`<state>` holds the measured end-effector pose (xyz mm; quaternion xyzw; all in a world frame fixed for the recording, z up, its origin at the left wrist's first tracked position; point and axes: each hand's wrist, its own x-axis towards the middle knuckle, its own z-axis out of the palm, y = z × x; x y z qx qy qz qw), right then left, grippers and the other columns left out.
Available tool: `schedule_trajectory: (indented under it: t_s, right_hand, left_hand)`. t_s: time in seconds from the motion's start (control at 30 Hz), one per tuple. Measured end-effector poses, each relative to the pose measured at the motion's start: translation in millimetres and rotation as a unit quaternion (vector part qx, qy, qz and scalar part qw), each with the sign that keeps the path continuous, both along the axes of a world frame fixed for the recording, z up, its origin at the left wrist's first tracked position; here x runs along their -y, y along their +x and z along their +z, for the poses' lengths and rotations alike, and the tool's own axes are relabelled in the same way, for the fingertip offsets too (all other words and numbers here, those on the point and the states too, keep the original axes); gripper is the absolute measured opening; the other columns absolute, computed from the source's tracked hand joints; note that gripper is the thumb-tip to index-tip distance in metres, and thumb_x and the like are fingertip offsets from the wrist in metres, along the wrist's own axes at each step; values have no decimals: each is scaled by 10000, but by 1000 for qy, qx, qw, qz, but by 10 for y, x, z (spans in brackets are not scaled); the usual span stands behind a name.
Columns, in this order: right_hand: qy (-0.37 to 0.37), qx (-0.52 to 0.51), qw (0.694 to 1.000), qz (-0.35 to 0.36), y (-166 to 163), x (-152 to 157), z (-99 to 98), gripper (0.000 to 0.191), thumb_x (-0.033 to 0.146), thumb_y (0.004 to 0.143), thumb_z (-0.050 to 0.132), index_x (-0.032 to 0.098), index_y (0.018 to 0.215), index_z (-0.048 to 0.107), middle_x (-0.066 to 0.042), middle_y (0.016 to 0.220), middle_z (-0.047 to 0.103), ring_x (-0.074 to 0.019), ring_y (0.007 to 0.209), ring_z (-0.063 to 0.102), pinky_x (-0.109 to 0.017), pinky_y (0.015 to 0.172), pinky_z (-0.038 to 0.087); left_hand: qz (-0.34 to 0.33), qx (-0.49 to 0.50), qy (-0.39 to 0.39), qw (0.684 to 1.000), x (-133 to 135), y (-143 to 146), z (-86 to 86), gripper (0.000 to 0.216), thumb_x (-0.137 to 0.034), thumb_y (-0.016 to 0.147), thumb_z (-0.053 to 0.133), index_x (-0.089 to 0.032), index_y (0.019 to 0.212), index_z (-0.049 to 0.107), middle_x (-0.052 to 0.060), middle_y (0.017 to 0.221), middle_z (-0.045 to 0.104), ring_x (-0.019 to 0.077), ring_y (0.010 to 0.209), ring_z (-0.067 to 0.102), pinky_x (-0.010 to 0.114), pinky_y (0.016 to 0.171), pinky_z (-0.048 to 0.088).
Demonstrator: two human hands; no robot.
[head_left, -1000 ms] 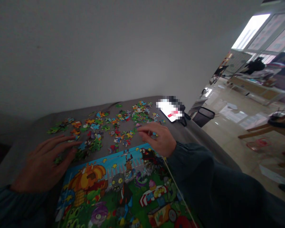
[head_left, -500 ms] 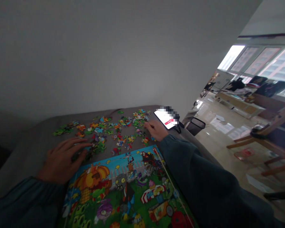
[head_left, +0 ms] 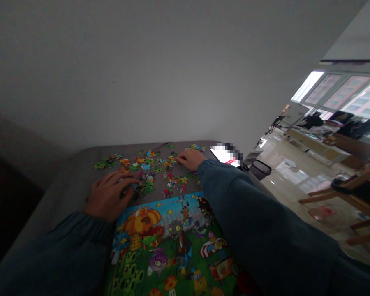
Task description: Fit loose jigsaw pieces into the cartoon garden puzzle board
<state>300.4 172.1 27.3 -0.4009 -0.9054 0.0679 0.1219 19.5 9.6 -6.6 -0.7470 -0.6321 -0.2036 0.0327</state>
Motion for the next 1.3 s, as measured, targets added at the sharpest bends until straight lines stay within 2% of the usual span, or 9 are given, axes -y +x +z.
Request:
schedule_trajectory:
  t_s: [0.17,0.3,0.43,0.67,0.8,0.9,1.03,1.13,1.3]
  right_hand:
    - [11,-15,1000,-1,-119,-8,-1,311,178,961,643,185,1267,695,-93,1173,734,-185,968,670,-310,906,474]
    - [10,-16,1000,-10,-208,-25,6,217,235,1003,583,159,1133,739,-107,1082,741,-213,997,665,-339,922,477]
    - [-9,-12,1000,0,-327,-34,-16,336,221,896,739,178,1226,696,-114,1190,703,-240,1123,621,-374,1003,453]
    - [-52,-60,996,-29,-479,-92,56,121,168,806,806,156,889,718,-106,1015,711,-269,1074,604,-424,971,459]
    - [-115,-123,986,-18,-519,49,175,166,189,911,695,106,1054,678,-88,922,721,-178,840,667,-327,790,540]
    - [-191,-146,970,46,-602,302,210,253,205,911,702,141,1154,668,-36,898,744,-133,777,690,-266,734,566]
    - [-354,-181,899,183,-721,501,188,351,162,923,680,163,1272,641,-29,901,764,-121,771,708,-253,744,581]
    - [-292,-177,930,136,-726,373,176,389,157,953,633,149,1341,597,-42,898,771,-126,773,711,-260,748,586]
    - [-142,-144,979,35,-682,-43,127,241,143,957,606,107,1174,703,-117,1076,755,-180,983,700,-349,945,542]
  left_hand:
    - [-4,11,6,1000,-3,15,-22,373,-342,935,410,-318,1062,760,58,1279,707,342,1308,548,560,969,452]
    - [-11,20,6,1000,-4,29,-26,377,-336,914,413,-321,1065,758,47,1289,703,347,1308,546,587,976,439]
    - [-13,21,11,1000,-1,38,-22,378,-341,912,413,-324,1052,764,51,1274,704,359,1302,550,591,949,451]
    - [-23,28,5,999,-24,-5,-49,376,-358,906,416,-326,1056,759,60,1282,703,368,1312,545,612,952,448]
    - [-18,87,15,996,6,55,13,426,-439,924,398,-277,1132,732,100,1269,707,371,1292,558,607,1005,431]
    - [-45,207,-16,977,49,154,99,584,-610,900,470,-218,1301,634,118,1262,709,327,1175,634,496,990,491]
    - [-16,297,-54,953,59,227,153,589,-693,825,524,-213,1123,688,65,993,777,256,864,706,353,767,552]
    - [37,297,-39,953,17,163,137,540,-685,811,494,-208,951,704,53,833,756,218,665,657,318,621,518]
    - [92,275,2,957,-45,-51,132,479,-577,808,486,-204,1015,705,44,818,718,196,634,614,318,640,489]
